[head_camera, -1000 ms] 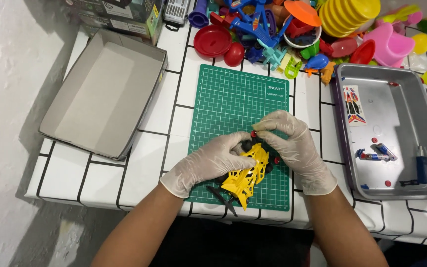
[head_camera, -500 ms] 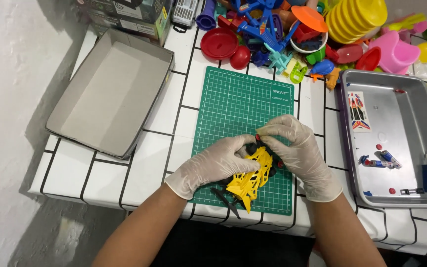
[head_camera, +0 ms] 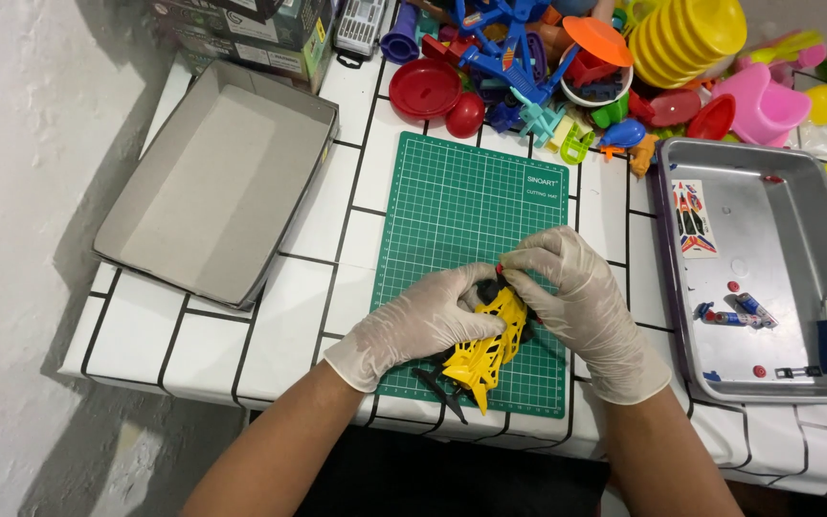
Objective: Assembling a miniature toy car model by snapping plastic parts and gears into a chassis on a cutting mat.
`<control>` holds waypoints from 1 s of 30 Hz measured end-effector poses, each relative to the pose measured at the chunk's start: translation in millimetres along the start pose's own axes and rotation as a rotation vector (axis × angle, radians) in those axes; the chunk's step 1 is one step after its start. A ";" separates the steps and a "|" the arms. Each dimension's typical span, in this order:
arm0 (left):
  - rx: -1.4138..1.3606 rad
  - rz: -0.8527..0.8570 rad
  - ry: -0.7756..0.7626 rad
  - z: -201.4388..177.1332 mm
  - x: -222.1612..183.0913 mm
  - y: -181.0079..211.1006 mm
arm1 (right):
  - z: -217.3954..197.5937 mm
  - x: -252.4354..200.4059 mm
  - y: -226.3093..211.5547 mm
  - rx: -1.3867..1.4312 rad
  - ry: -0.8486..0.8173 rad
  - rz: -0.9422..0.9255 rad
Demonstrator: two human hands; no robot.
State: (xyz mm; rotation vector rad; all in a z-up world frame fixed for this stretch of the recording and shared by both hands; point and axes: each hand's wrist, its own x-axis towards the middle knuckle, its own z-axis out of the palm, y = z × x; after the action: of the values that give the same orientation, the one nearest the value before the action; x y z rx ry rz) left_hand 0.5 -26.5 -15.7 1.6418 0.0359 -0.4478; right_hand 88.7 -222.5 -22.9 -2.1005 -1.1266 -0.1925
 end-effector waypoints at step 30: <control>-0.036 0.027 -0.001 2.0 2.3 -7.7 | -7.5 -3.5 -2.5 -0.006 0.023 -0.017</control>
State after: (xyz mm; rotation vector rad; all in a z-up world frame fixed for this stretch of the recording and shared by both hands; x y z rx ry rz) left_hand -0.1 -28.0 -23.8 1.6048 0.0207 -0.4246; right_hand 86.1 -228.9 -17.7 -2.0895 -1.1324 -0.2283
